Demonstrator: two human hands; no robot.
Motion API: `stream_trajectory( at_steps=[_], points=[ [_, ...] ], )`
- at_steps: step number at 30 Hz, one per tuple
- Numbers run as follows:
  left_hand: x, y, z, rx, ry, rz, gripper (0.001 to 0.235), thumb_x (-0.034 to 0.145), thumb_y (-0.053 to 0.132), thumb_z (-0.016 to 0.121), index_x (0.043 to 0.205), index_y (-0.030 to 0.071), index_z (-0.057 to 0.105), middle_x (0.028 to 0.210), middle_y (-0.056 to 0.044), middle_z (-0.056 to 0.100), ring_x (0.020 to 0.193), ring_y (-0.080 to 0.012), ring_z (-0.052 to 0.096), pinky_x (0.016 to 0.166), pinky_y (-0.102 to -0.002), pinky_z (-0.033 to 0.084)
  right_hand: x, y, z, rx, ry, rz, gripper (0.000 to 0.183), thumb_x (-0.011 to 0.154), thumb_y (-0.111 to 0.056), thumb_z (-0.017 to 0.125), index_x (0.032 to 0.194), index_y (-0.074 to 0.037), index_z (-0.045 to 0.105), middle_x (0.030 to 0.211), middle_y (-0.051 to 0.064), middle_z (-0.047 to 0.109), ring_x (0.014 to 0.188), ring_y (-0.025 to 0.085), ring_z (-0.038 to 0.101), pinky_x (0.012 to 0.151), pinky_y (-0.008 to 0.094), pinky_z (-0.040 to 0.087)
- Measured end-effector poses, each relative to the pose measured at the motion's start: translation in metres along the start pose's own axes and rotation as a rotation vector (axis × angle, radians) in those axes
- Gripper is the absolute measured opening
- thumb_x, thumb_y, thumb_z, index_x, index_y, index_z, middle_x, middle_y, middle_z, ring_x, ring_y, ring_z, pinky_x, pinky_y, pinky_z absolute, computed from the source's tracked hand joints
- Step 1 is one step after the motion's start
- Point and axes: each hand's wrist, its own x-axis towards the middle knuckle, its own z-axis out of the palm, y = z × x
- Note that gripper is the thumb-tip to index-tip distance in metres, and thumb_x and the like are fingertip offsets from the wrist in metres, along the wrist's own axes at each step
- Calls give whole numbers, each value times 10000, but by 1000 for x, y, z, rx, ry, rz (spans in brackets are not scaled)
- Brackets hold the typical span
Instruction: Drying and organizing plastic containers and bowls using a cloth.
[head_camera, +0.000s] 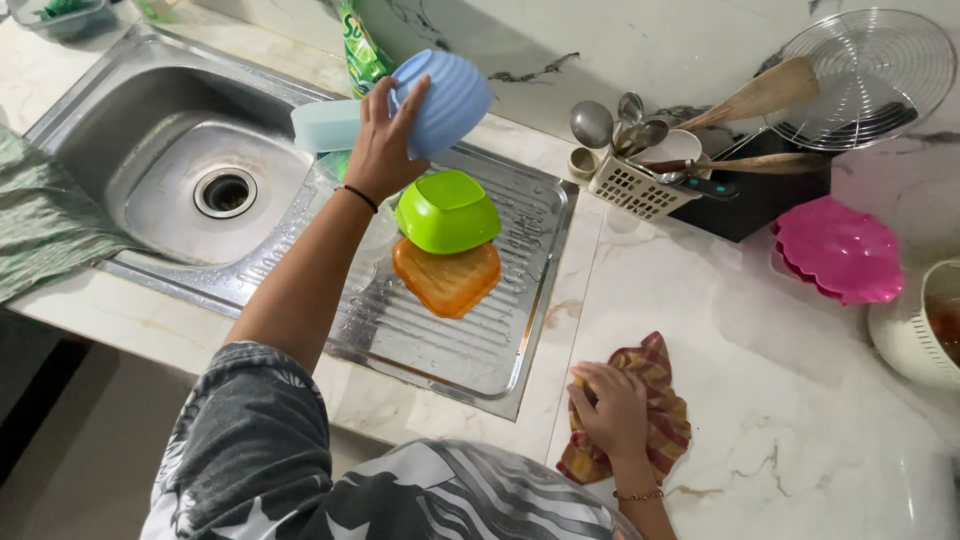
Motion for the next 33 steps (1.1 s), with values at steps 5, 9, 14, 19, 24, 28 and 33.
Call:
stream_trajectory(
  at_steps=[5, 9, 14, 19, 24, 28, 33],
  points=[
    [-27, 51, -32, -265, 110, -17, 1142, 686, 119, 867, 1646, 198, 254, 1459, -237, 411, 1347, -451, 454, 1141, -508, 448, -7, 11, 1, 33, 99, -44, 368, 904, -416, 673, 1171, -168, 729, 1296, 27, 684, 1222, 251, 613, 1096, 478, 378],
    [-76, 75, -20, -854, 21, -178, 964, 860, 156, 774, 1680, 138, 268, 1627, -205, 455, 1460, -333, 506, 1190, -455, 465, -10, -6, -18, -177, 224, -55, 458, 793, -465, 730, 1137, -162, 735, 1299, 94, 662, 1249, 340, 573, 1072, 553, 329],
    [-153, 106, 17, -1091, -209, -467, 733, 952, 243, 649, 1593, 64, 342, 1467, -168, 531, 1333, -251, 507, 1120, -366, 423, -29, 19, -8, -115, 166, 71, 458, 788, -427, 740, 1126, -118, 743, 1208, 111, 703, 1151, 307, 635, 982, 503, 445],
    [-204, 136, 43, -1318, -310, -631, 583, 1006, 238, 587, 1525, 23, 431, 1413, -155, 577, 1286, -218, 545, 1094, -354, 442, -36, 46, -27, 179, 299, 155, 223, 930, -205, 740, 1095, -55, 735, 1072, 126, 729, 983, 290, 690, 837, 389, 542],
    [-215, 165, 44, -1300, -378, -703, 593, 1005, 299, 596, 1510, 22, 454, 1355, -153, 615, 1248, -216, 578, 1060, -349, 470, -45, 61, -59, 962, 681, 114, 202, 1087, -201, 664, 1133, -6, 641, 1081, 68, 700, 934, 142, 662, 860, 316, 562],
    [-212, 193, 47, -1319, -436, -768, 614, 993, 314, 604, 1520, 49, 432, 1351, -143, 601, 1240, -210, 578, 1031, -349, 485, -45, 35, -62, 1104, 818, -49, 268, 1145, -289, 660, 1157, -33, 581, 1061, 55, 656, 937, 94, 611, 894, 268, 534],
    [-240, 192, 97, -1190, -480, -659, 681, 957, 367, 645, 1528, 84, 405, 1364, -192, 616, 1242, -243, 591, 1055, -354, 468, -22, -38, -60, 887, 279, -64, 675, 1048, -435, 594, 1533, -25, 367, 1531, 152, 475, 1316, 224, 552, 1102, 363, 453]
  ],
)
